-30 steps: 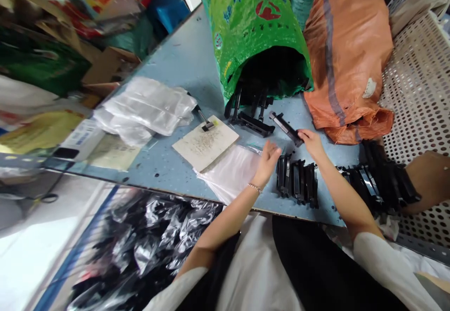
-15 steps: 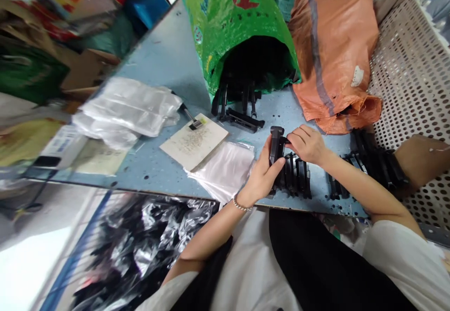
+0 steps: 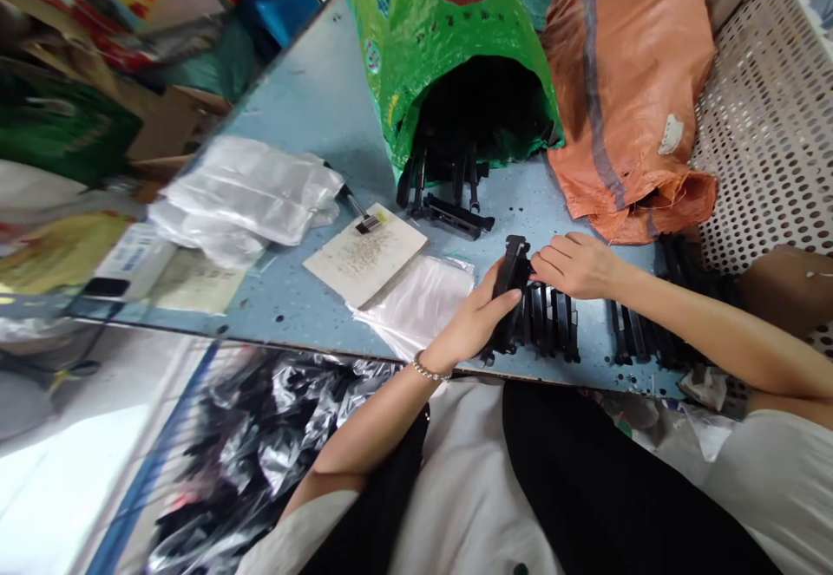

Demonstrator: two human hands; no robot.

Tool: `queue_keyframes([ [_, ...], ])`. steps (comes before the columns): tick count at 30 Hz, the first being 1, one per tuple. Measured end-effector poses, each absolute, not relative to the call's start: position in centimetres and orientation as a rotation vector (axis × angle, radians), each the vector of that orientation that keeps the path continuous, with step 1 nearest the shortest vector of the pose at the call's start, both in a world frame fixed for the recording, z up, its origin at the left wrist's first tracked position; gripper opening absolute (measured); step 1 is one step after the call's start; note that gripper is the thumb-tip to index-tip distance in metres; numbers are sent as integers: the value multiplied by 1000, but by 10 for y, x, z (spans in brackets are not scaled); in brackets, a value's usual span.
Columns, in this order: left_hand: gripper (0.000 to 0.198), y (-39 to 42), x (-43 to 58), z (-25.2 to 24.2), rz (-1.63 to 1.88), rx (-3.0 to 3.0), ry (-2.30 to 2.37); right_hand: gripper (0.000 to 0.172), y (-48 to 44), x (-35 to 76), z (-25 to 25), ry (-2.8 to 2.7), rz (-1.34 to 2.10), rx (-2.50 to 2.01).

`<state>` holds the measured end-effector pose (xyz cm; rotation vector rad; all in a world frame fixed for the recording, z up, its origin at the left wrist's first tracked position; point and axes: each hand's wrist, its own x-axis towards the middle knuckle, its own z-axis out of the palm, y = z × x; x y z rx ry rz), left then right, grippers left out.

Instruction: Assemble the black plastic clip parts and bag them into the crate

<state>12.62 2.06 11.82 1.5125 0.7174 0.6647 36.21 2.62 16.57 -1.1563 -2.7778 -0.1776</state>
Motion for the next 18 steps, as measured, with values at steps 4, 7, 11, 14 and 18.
queue_keyframes([
  [4, 55, 19, 128, 121, 689, 1428, 727, 48, 29, 365, 161, -2807, -206, -1099],
  [7, 53, 24, 123, 122, 600, 1342, 683, 48, 28, 365, 159, -2802, -165, -1020],
  [11, 51, 30, 116, 127, 417, 1290, 605, 46, 25, 364, 160, -2877, -227, -875],
  [14, 59, 19, 119, 127, 563, 1439, 714, 49, 24, 361, 151, -2789, -288, -1005],
  [18, 75, 0, 128, 115, 623, 1612, 909, 53, 25, 361, 132, -2621, -315, -1163],
])
